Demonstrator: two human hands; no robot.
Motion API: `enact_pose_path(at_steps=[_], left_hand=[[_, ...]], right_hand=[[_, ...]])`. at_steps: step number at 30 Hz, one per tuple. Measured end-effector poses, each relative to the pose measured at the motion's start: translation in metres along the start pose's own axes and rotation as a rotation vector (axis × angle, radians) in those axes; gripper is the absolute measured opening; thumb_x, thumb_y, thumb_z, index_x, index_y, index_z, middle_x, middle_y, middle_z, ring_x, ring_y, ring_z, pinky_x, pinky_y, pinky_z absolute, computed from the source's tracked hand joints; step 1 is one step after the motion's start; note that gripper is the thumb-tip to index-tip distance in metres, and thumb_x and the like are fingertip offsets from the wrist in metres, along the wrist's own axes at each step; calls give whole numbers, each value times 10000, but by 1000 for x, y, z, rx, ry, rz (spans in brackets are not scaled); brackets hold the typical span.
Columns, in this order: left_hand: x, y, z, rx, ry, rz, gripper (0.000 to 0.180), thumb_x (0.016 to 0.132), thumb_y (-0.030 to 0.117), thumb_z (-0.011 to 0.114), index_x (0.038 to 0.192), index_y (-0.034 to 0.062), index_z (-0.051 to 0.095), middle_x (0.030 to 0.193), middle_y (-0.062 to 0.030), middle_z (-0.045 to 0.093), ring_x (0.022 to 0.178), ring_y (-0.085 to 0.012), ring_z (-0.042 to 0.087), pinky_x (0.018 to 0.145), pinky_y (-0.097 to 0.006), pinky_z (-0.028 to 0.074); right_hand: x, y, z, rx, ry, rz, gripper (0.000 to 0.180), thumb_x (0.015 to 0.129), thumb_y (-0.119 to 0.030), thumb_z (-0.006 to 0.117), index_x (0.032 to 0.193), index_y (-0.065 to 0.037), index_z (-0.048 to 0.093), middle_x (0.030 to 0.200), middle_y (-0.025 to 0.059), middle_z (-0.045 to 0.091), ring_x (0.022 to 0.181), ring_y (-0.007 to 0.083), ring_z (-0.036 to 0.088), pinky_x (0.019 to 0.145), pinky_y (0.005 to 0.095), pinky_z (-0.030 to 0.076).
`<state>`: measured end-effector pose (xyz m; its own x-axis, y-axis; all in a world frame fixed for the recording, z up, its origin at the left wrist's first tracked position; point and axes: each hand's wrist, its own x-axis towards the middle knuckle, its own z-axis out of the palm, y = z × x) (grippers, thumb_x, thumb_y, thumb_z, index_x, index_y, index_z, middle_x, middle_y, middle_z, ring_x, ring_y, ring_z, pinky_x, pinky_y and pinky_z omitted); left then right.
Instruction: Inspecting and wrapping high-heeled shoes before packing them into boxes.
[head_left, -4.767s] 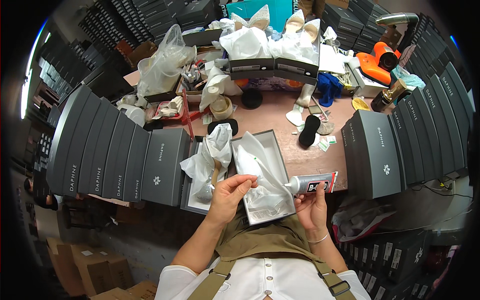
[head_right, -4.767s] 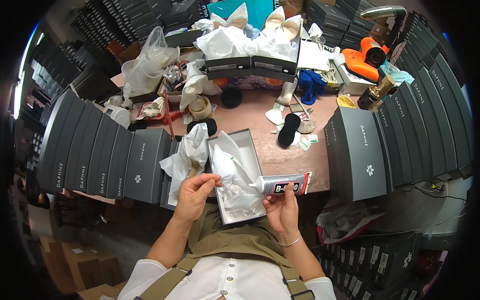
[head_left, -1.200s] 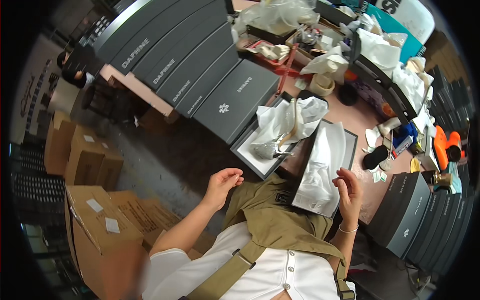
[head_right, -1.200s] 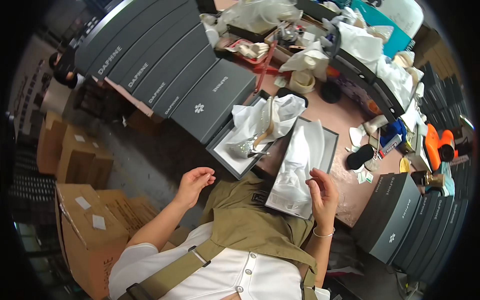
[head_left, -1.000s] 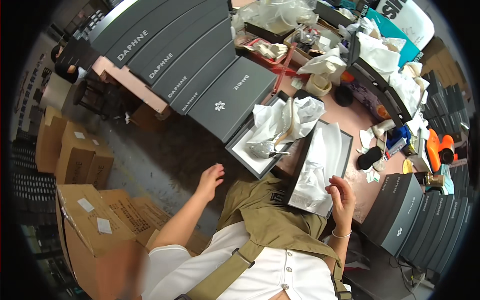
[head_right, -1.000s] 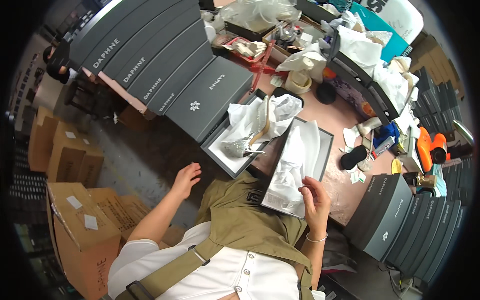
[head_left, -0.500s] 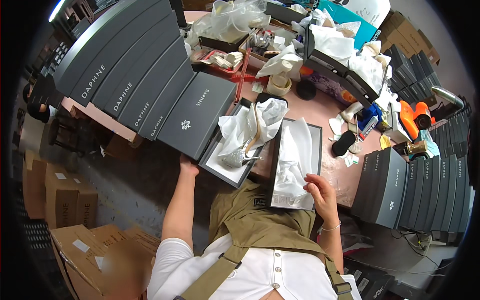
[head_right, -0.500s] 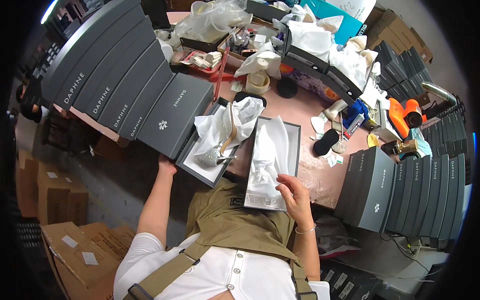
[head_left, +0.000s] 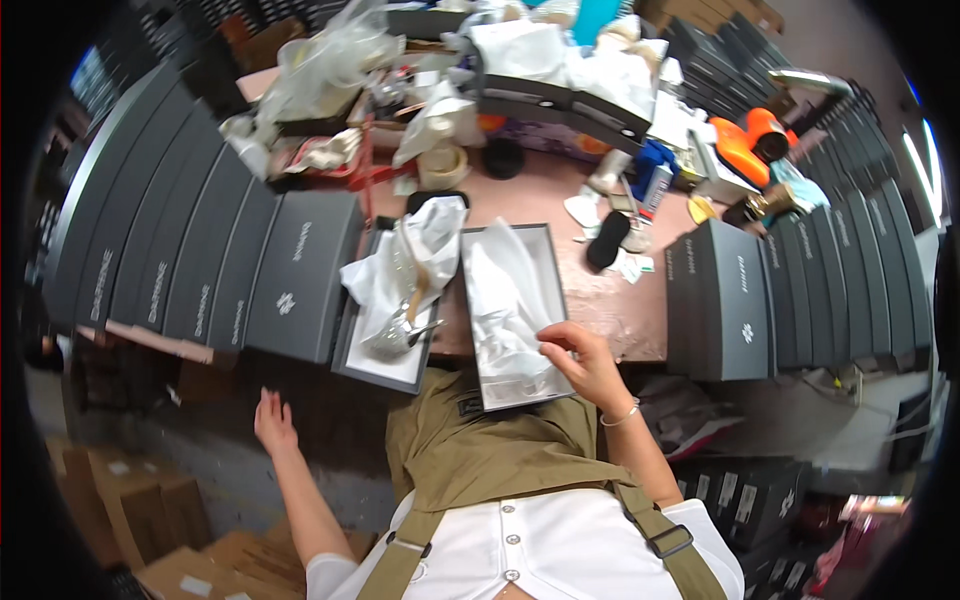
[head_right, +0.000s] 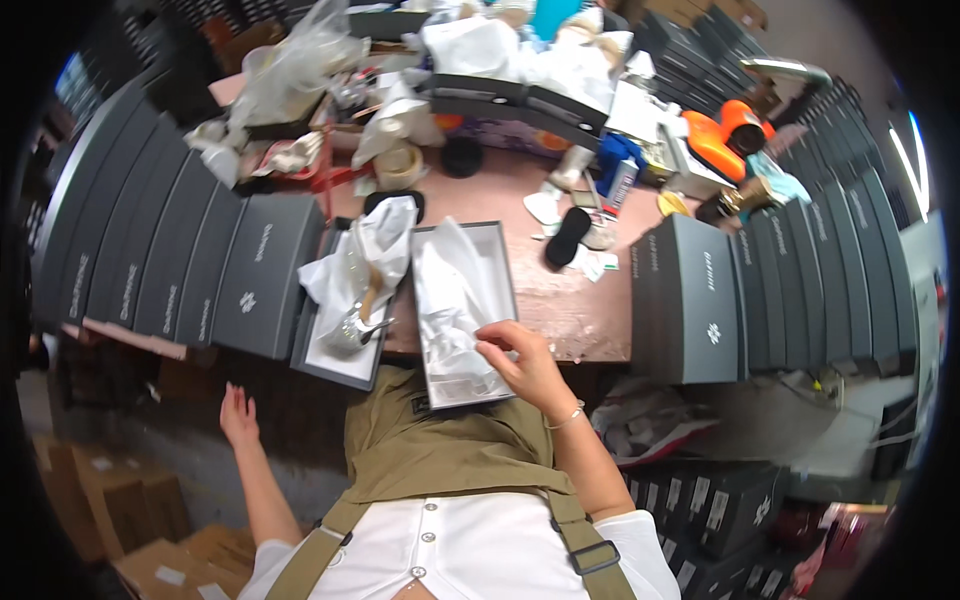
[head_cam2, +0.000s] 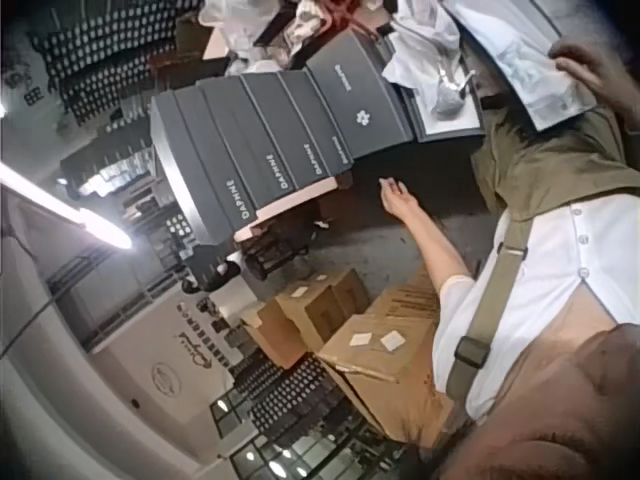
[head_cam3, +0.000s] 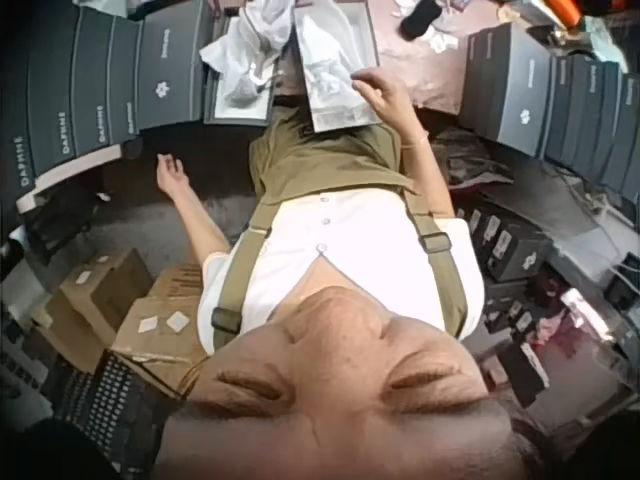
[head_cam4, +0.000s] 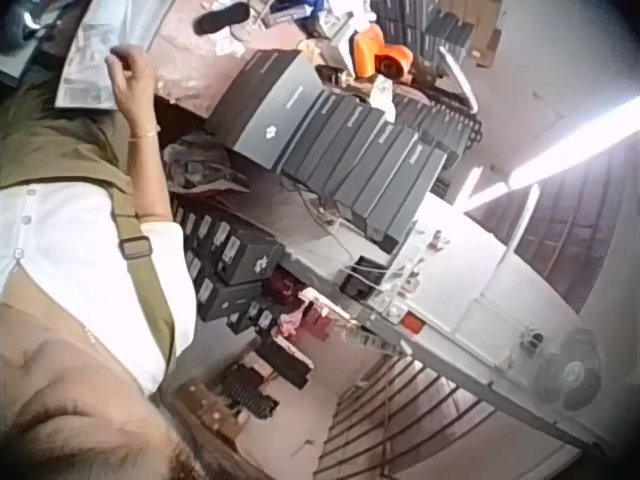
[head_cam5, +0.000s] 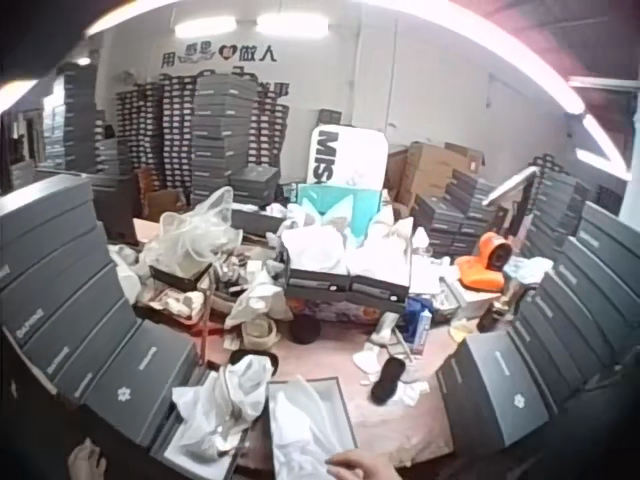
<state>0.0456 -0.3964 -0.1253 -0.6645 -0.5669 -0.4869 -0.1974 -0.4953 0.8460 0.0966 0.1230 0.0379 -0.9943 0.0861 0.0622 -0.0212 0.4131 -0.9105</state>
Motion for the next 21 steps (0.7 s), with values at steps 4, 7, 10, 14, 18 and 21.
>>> enact_pose_path(at_steps=[4, 7, 10, 14, 18, 21], left_hand=[[-35, -2, 21, 173, 46, 171, 225, 819, 188, 737, 865, 105, 534, 813, -3, 573, 788, -99, 579, 732, -226, 468], [-62, 2, 52, 94, -94, 192, 205, 874, 196, 675, 831, 56, 531, 789, -40, 572, 725, -116, 574, 749, -291, 506], [-103, 5, 89, 100, -345, 164, 335, 928, 266, 588, 682, 48, 523, 650, -62, 541, 629, -158, 563, 734, -331, 516], [-187, -29, 161, 82, -760, -123, 519, 1006, 347, 383, 630, 28, 545, 636, -105, 577, 620, -234, 590, 757, -382, 512], [-252, -43, 213, -224, -1215, -638, 785, 939, 632, 221, 1380, -3, 359, 1324, -142, 484, 1249, -246, 434, 1055, -363, 330], [-281, -24, 225, -247, -1029, -739, 765, 943, 617, 243, 1408, 13, 311, 1383, -122, 431, 1305, -230, 376, 1088, -362, 280]], right_hand=[[-3, 12, -3, 3, 9, -50, 95, 848, -104, 646, 849, -9, 649, 771, 77, 637, 698, 148, 604, 582, 273, 455], [-12, 24, -1, 97, 72, 56, 141, 886, -101, 584, 834, 15, 645, 776, 82, 644, 708, 156, 612, 631, 263, 467], [-13, 11, 2, 204, 132, 123, 173, 918, -74, 495, 976, 28, 623, 863, 98, 646, 810, 167, 617, 750, 272, 481], [-18, -36, 43, 93, -64, -239, 377, 896, -48, 451, 1264, 15, 495, 1234, 162, 561, 1168, 287, 522, 1001, 354, 388], [-6, -52, 87, -403, -243, -506, 694, 805, -427, 598, 1342, -18, 439, 1407, 163, 388, 1318, 319, 352, 1118, 522, 129], [8, -30, 78, -434, -182, -512, 695, 811, -503, 549, 1331, -50, 462, 1410, 152, 402, 1326, 332, 340, 1116, 533, 84]])
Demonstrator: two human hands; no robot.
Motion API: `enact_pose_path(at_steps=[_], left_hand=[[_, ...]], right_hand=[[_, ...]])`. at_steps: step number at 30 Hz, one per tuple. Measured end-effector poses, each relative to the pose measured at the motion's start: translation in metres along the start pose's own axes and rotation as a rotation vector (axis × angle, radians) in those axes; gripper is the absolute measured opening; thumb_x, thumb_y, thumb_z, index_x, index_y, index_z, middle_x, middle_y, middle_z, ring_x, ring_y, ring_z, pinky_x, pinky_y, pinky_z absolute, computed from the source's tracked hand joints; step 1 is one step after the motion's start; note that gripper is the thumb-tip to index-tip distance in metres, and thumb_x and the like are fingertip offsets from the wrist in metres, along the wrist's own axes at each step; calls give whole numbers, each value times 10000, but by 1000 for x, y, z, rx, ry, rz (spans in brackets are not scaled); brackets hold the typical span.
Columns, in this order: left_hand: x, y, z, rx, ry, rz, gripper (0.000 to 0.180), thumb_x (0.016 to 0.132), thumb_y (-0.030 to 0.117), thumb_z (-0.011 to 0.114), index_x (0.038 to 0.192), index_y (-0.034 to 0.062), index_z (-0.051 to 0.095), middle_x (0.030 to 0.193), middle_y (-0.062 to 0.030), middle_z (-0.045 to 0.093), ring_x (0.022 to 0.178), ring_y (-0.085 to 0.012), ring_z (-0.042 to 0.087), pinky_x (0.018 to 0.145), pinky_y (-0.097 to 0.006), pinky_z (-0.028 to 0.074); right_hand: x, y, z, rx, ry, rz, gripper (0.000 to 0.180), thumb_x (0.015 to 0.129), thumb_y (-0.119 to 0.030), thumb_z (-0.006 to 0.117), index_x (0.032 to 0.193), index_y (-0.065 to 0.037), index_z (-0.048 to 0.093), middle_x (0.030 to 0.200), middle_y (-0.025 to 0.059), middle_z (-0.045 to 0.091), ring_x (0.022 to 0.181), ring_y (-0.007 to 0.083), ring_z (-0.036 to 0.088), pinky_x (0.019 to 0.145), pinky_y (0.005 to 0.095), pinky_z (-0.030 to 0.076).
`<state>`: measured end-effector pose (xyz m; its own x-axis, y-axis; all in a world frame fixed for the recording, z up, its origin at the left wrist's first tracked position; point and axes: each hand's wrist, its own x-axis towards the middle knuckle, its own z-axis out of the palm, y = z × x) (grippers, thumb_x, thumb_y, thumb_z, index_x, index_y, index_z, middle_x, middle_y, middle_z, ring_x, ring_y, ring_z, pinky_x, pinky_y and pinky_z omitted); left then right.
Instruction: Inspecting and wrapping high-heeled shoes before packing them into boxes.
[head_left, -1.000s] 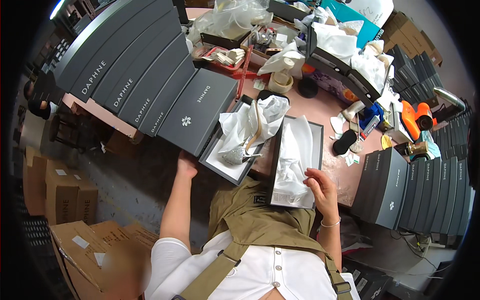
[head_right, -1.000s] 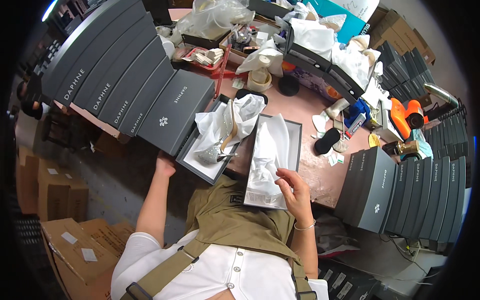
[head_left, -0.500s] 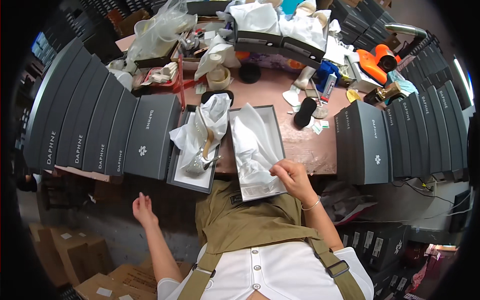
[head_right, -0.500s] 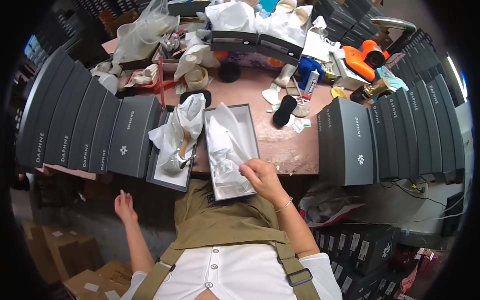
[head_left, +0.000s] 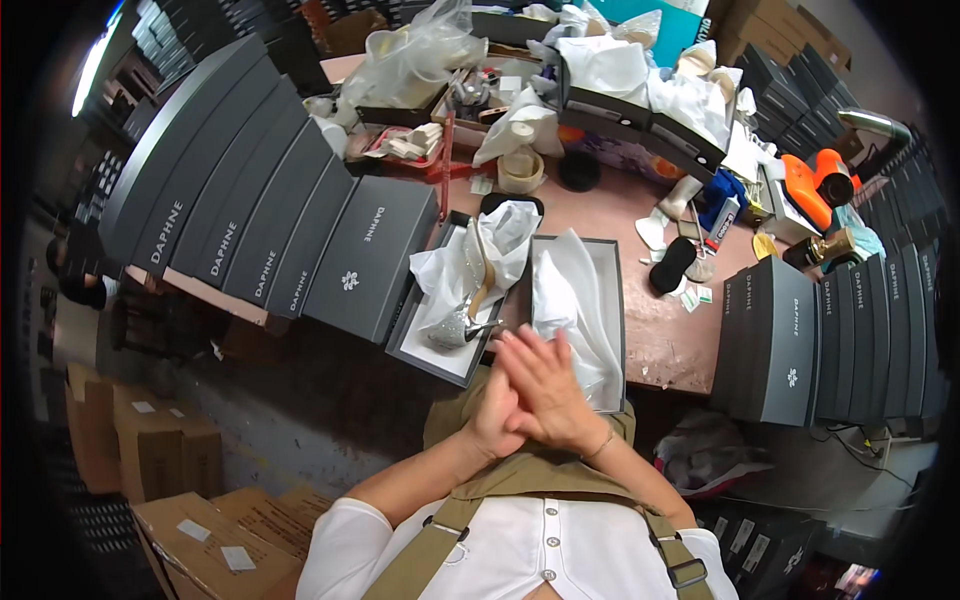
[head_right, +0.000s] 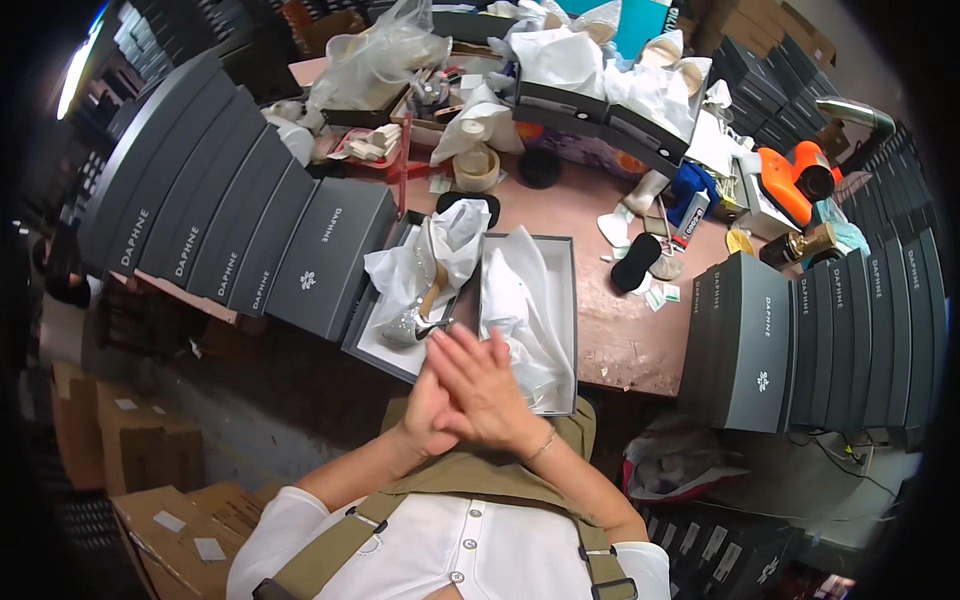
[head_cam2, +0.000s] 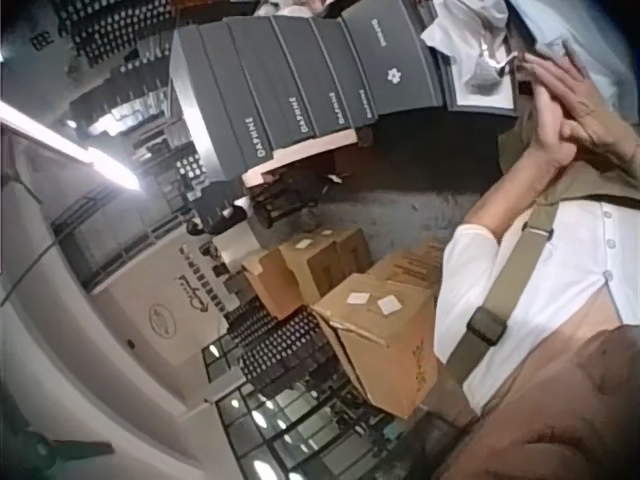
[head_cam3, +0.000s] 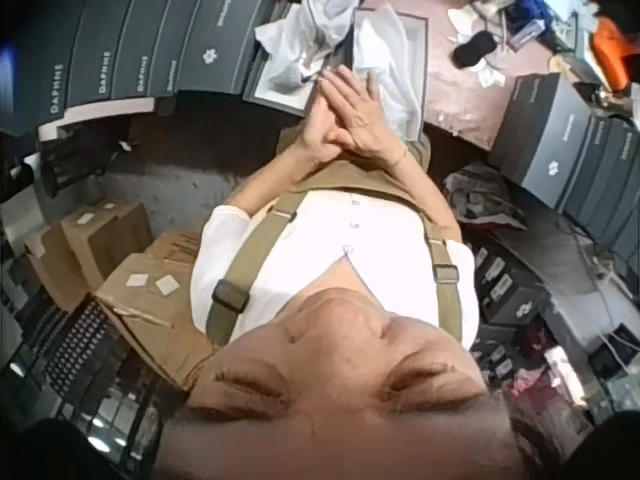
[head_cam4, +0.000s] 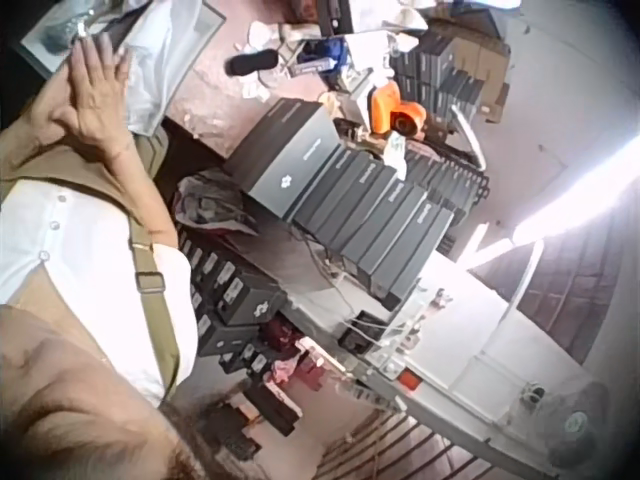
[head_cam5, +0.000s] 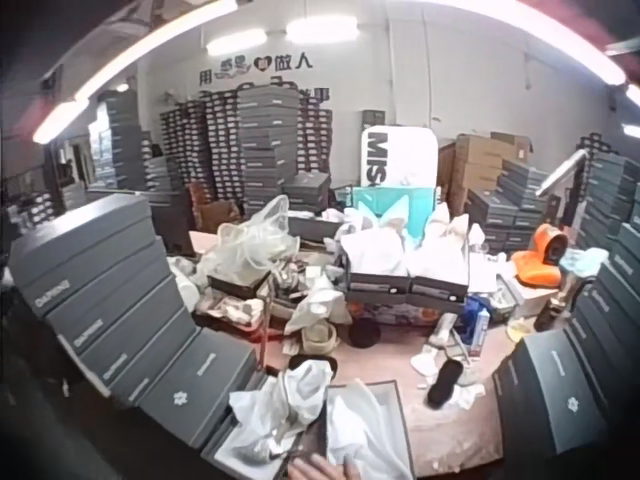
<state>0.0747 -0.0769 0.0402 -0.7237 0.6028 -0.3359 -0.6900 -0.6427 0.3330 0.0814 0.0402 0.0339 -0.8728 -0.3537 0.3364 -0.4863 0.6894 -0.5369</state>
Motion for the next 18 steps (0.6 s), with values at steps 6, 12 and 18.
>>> enact_pose_path(at_steps=[6, 12, 18], left_hand=[[-34, 15, 3, 979, -317, 384, 191, 885, 201, 637, 980, 36, 638, 945, -61, 647, 929, -154, 586, 959, -364, 416], [6, 19, -37, 1230, 45, 606, 159, 783, 59, 715, 721, 19, 574, 748, -60, 609, 700, -154, 569, 730, -295, 474], [11, 12, -46, 1061, 31, 402, 140, 891, 109, 610, 841, -18, 576, 810, -35, 602, 737, -113, 574, 698, -260, 470]], right_hand=[[-8, 79, -22, 240, 36, 385, 547, 890, -403, 549, 1278, -22, 492, 1160, 200, 587, 1069, 357, 550, 961, 446, 387], [-20, 100, 36, -124, -199, 541, 627, 805, -262, 647, 1267, 72, 387, 881, 270, 625, 794, 418, 616, 671, 479, 486], [-26, 111, 45, 107, -24, 616, 562, 809, -203, 651, 1228, 95, 426, 947, 270, 627, 849, 424, 615, 742, 454, 491]])
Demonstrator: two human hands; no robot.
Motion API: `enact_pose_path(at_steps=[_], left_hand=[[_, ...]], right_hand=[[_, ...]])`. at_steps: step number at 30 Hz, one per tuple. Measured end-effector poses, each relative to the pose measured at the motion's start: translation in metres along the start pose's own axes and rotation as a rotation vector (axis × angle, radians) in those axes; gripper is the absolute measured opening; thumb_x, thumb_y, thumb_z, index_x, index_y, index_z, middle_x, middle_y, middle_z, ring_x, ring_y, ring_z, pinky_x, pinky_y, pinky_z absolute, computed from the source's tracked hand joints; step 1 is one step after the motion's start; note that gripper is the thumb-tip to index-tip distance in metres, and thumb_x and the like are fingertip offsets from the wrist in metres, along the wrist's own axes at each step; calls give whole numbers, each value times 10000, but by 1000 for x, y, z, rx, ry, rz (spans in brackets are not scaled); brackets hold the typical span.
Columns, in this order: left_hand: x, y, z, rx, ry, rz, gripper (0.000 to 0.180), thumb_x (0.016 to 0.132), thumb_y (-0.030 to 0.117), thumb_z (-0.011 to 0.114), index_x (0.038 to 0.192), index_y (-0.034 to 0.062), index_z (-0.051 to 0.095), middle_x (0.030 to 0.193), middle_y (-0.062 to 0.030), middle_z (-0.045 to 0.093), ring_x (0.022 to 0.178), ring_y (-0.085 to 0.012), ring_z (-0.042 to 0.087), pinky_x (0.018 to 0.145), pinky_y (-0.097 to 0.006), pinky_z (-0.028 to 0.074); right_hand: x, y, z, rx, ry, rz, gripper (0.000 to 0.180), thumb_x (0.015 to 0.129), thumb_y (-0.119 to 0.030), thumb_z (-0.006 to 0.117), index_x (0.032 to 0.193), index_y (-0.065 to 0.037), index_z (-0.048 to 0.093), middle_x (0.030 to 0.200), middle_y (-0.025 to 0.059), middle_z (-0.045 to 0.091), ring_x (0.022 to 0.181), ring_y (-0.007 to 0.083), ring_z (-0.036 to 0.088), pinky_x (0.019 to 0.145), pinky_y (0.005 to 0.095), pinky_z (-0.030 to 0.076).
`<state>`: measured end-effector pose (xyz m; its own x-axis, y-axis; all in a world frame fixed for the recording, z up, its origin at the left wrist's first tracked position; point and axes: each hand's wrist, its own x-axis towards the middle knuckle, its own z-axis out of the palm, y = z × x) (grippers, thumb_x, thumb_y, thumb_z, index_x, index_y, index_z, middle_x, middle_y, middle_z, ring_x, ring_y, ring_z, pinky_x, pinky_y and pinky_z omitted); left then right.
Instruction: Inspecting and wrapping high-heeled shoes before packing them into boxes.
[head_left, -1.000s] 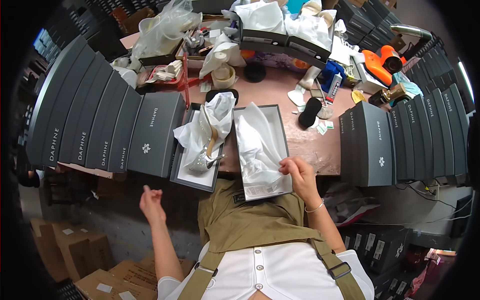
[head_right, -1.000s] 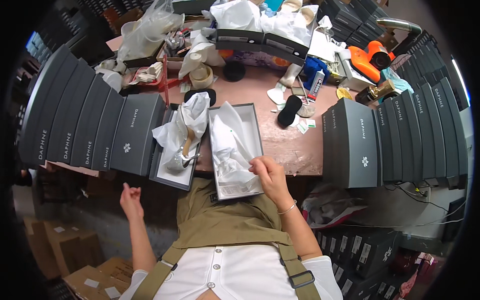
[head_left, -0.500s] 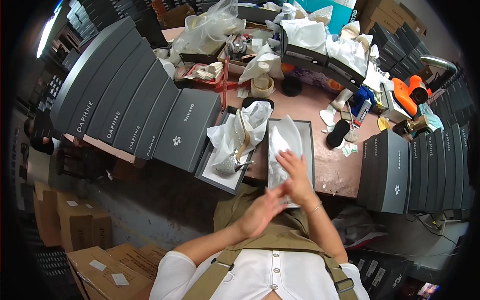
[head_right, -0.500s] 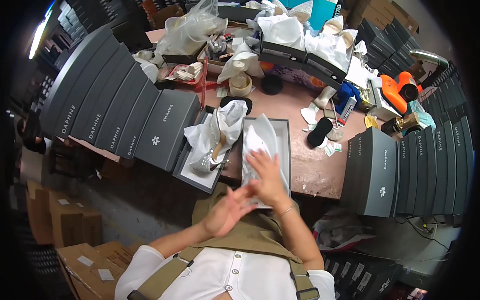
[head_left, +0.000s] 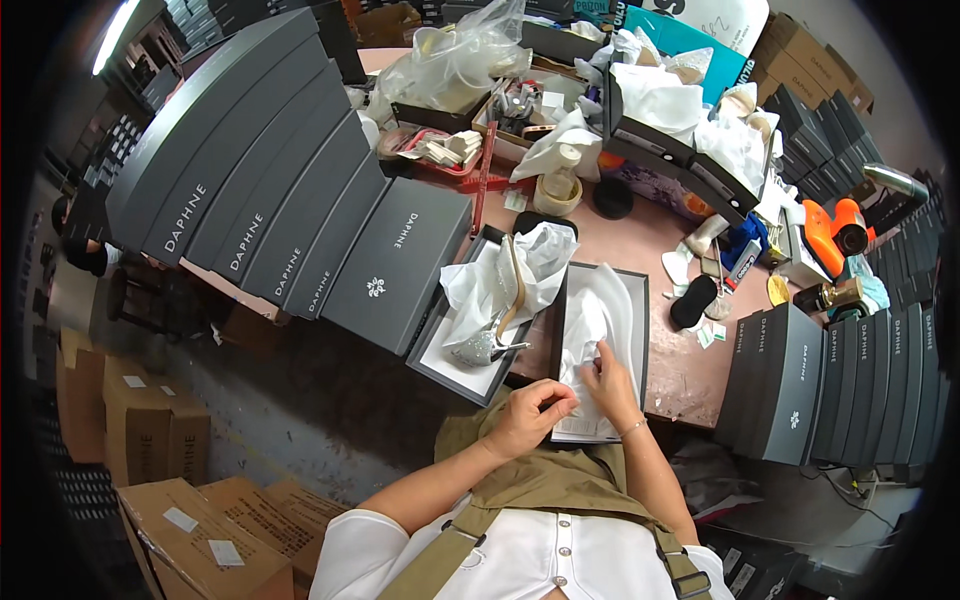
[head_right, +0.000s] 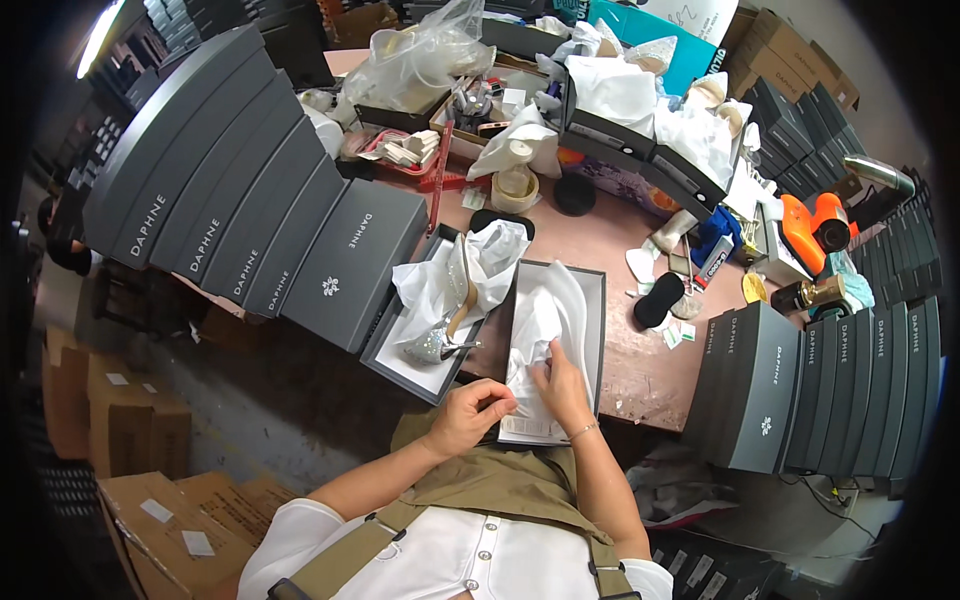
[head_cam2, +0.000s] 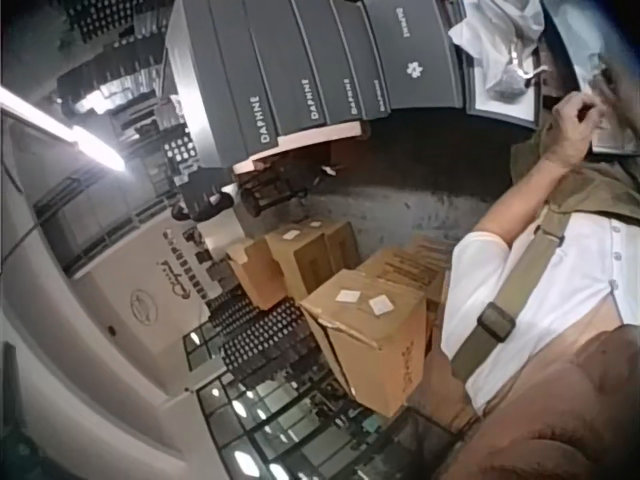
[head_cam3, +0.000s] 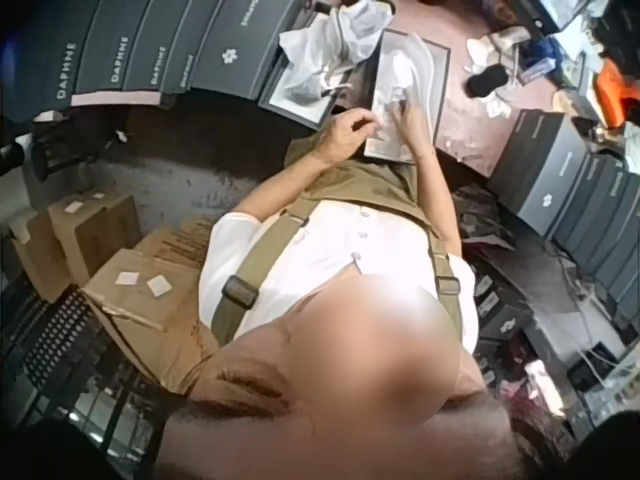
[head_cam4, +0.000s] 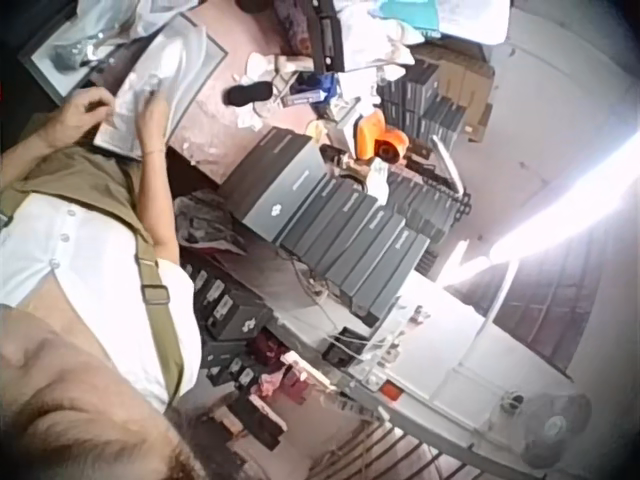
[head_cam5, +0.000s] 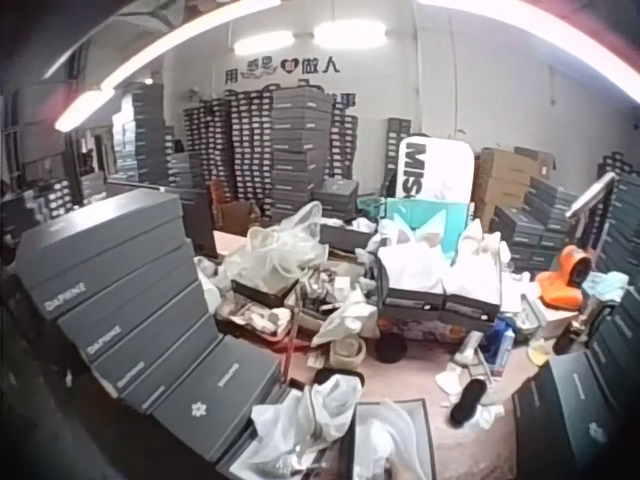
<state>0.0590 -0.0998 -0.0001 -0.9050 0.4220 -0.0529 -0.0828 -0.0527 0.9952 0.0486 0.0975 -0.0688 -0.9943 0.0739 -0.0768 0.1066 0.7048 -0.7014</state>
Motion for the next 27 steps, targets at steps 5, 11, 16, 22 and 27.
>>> enact_pose_path(at_steps=[5, 11, 16, 22, 27], left_hand=[[-19, -24, -29, -129, 44, -71, 264, 930, 203, 557, 792, -21, 583, 716, -69, 595, 668, -113, 571, 644, -250, 478], [-42, 1, -42, 346, 395, 71, 122, 783, 74, 725, 799, 1, 629, 792, -75, 626, 840, -236, 636, 750, -301, 495], [-33, -6, -37, 242, 112, 26, 185, 826, 149, 698, 788, -20, 633, 733, -90, 646, 702, -219, 624, 682, -304, 493], [46, 58, -25, 319, 168, 478, 1035, 696, 442, 791, 1456, 62, 201, 1459, -141, 301, 1338, -260, 313, 1064, -384, 302], [75, 78, -23, -760, 292, -38, 532, 819, 190, 644, 1294, 75, 433, 1207, -94, 540, 1128, -246, 530, 974, -426, 427]], right_hand=[[-5, -7, -2, -81, 36, -20, 464, 809, -196, 662, 1156, 69, 504, 943, 253, 636, 845, 423, 613, 743, 445, 491], [12, -6, 0, -229, -97, 74, 331, 792, -257, 664, 873, 53, 584, 766, 246, 624, 738, 422, 603, 650, 461, 482], [4, -10, -6, 421, 375, -58, 201, 818, -99, 638, 959, 41, 606, 818, 153, 656, 745, 235, 637, 673, 330, 483], [17, -69, -75, 340, 332, -239, 250, 779, -7, 619, 1027, 16, 592, 988, 122, 634, 939, 275, 608, 826, 384, 469], [24, -121, -110, -615, 292, -879, 250, 779, -146, 549, 1011, -97, 626, 936, 22, 567, 1000, 178, 556, 1040, 474, 288]])
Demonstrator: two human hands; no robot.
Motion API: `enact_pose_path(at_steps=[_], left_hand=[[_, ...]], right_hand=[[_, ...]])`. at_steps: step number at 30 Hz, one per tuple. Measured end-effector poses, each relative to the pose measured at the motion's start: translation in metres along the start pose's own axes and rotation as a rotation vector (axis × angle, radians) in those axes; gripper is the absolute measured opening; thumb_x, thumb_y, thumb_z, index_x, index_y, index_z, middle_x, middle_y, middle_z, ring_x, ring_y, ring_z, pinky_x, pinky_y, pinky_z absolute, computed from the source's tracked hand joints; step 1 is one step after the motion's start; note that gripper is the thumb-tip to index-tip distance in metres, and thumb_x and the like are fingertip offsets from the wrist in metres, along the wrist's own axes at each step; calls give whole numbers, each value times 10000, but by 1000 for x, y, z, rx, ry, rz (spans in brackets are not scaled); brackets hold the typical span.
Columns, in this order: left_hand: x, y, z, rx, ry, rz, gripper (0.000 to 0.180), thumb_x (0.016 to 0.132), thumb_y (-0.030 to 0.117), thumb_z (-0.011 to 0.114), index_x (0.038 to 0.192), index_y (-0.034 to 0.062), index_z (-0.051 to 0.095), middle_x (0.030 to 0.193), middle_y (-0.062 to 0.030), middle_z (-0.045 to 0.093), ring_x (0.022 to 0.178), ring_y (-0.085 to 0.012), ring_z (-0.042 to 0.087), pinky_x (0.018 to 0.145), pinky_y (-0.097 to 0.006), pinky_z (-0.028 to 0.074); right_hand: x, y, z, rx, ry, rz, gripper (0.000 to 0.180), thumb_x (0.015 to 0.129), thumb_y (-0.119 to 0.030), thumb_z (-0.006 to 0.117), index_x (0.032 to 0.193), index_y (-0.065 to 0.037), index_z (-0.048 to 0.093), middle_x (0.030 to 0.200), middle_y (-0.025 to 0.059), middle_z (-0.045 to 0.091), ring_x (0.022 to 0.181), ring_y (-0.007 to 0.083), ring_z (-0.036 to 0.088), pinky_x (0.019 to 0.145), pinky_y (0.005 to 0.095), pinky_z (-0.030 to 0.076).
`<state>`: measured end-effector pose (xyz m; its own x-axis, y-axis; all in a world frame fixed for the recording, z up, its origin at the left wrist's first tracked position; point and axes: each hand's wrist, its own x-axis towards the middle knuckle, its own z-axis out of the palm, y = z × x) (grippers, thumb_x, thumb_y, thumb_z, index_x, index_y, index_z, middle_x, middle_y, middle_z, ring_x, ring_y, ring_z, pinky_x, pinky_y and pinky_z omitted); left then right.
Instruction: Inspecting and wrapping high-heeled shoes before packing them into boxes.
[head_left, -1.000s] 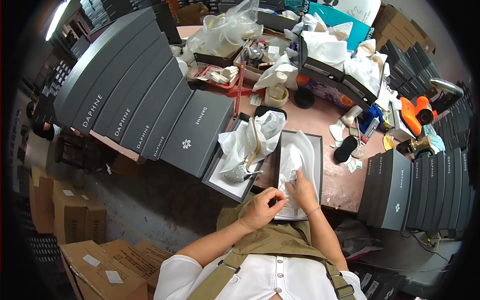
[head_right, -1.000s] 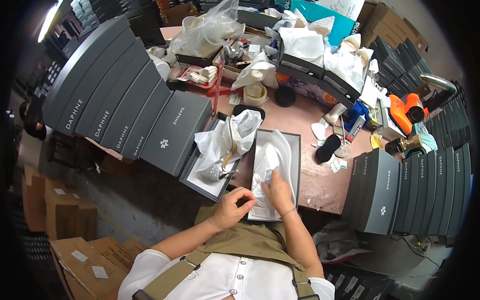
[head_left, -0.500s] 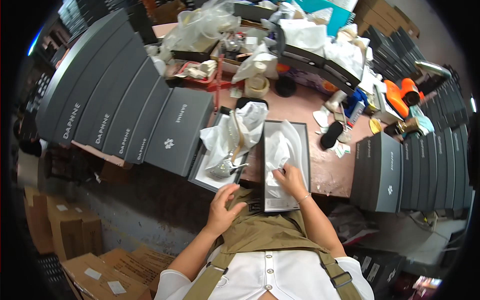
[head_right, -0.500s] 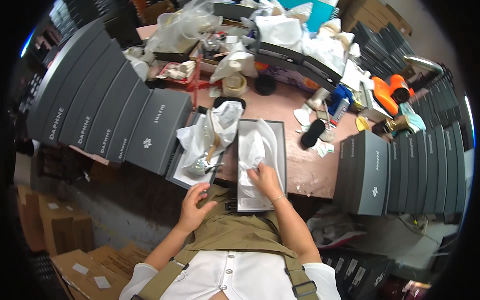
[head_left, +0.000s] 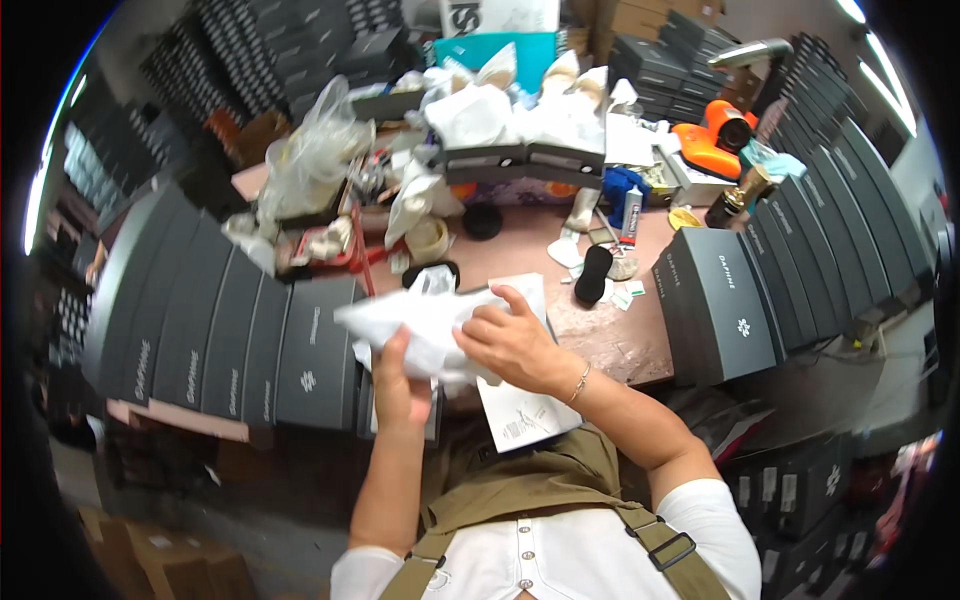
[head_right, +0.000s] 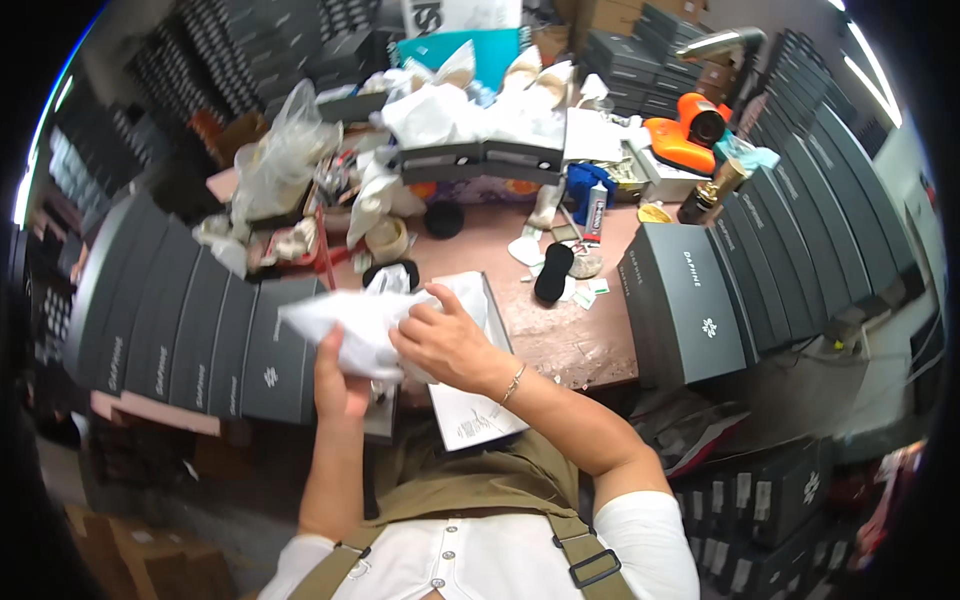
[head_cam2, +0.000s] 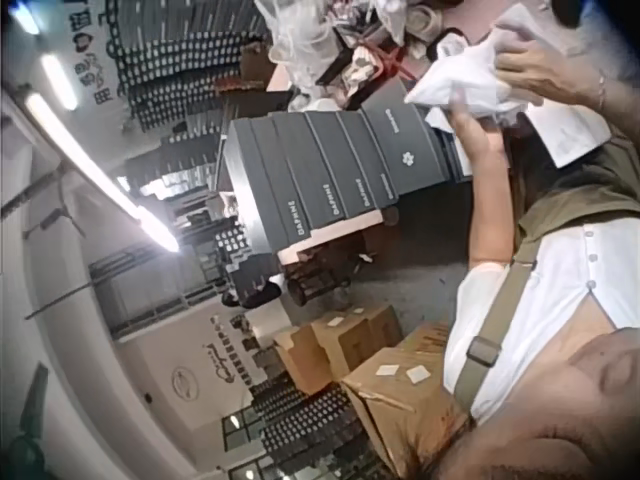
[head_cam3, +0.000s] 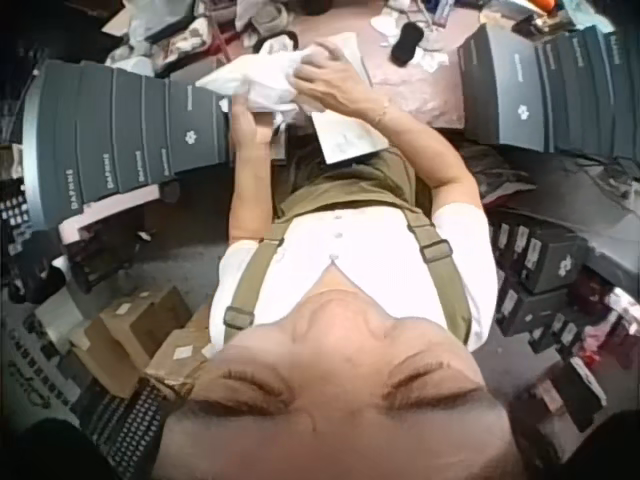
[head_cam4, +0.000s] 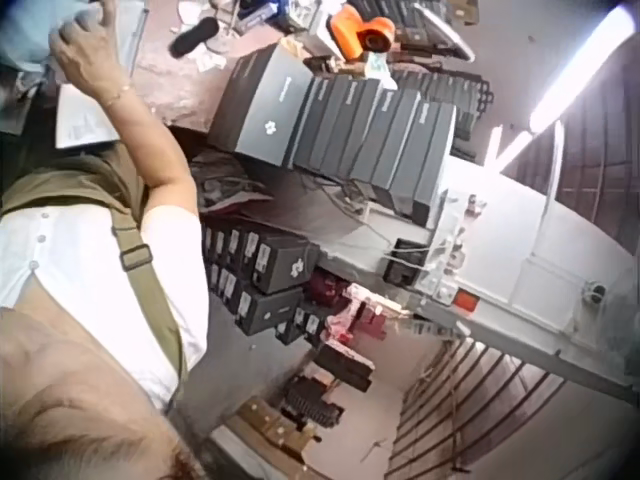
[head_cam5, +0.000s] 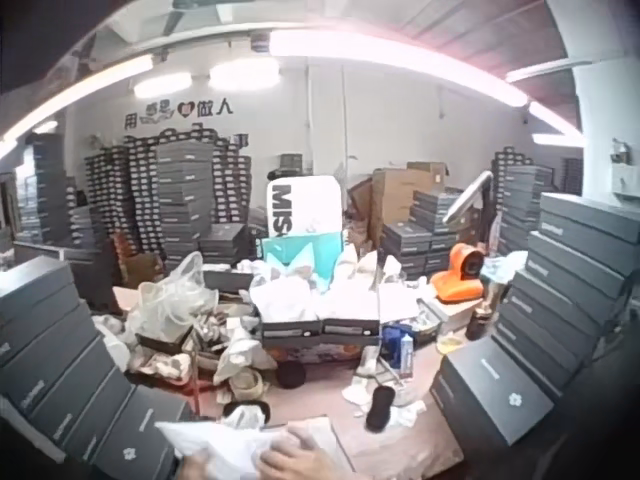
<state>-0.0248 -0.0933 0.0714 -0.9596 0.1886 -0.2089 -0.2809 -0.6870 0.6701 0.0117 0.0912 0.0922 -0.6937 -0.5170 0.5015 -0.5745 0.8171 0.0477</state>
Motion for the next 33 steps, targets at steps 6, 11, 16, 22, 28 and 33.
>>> enact_pose_path(at_steps=[6, 11, 16, 22, 28, 33], left_hand=[[-6, -33, -27, -294, 92, -144, 442, 831, 320, 497, 1176, 49, 549, 1188, -97, 586, 1076, -266, 572, 923, -424, 465], [7, -15, -60, -157, 169, 25, 446, 872, 370, 407, 1111, 47, 601, 1114, -100, 635, 1022, -269, 611, 909, -417, 484], [-18, -1, -51, -123, 39, -107, 466, 880, 384, 418, 1121, 24, 591, 1131, -132, 626, 1051, -281, 603, 945, -425, 472], [-45, -6, -73, 42, 141, -172, 495, 863, 366, 469, 1218, 25, 518, 1188, -126, 589, 1085, -253, 582, 947, -393, 464], [-106, 26, -127, 618, -327, -313, 698, 747, -15, 695, 1369, 36, 382, 1330, -79, 478, 1179, -211, 512, 991, -375, 429], [-50, 55, -109, 597, -154, 17, 295, 866, 94, 619, 1112, -61, 569, 1053, -110, 633, 930, -185, 625, 844, -342, 499]], right_hand=[[-29, -67, 44, 251, 274, 360, 372, 748, -111, 611, 1120, -126, 607, 1308, 88, 493, 1282, 350, 377, 1053, 661, 141], [-70, -94, -24, 1268, -200, 556, 274, 873, -170, 622, 1119, -50, 611, 1128, 160, 612, 1050, 302, 594, 896, 394, 472], [-88, 10, -30, 1132, 265, 729, 367, 862, -61, 605, 1212, 28, 539, 1060, 129, 634, 920, 163, 616, 795, 289, 515], [-95, -36, -6, 1646, -192, 858, 554, 818, -68, 661, 1325, -6, 448, 1186, 66, 569, 1059, 127, 533, 907, 279, 454], [-114, -65, 0, 1707, -8, 904, 565, 741, -47, 661, 1276, -8, 483, 1196, 55, 546, 1101, 121, 509, 963, 279, 393], [-141, -28, -26, 1573, 315, 1109, 739, 749, -166, 644, 1408, -42, 331, 1229, 78, 507, 1112, 154, 498, 975, 289, 381]])
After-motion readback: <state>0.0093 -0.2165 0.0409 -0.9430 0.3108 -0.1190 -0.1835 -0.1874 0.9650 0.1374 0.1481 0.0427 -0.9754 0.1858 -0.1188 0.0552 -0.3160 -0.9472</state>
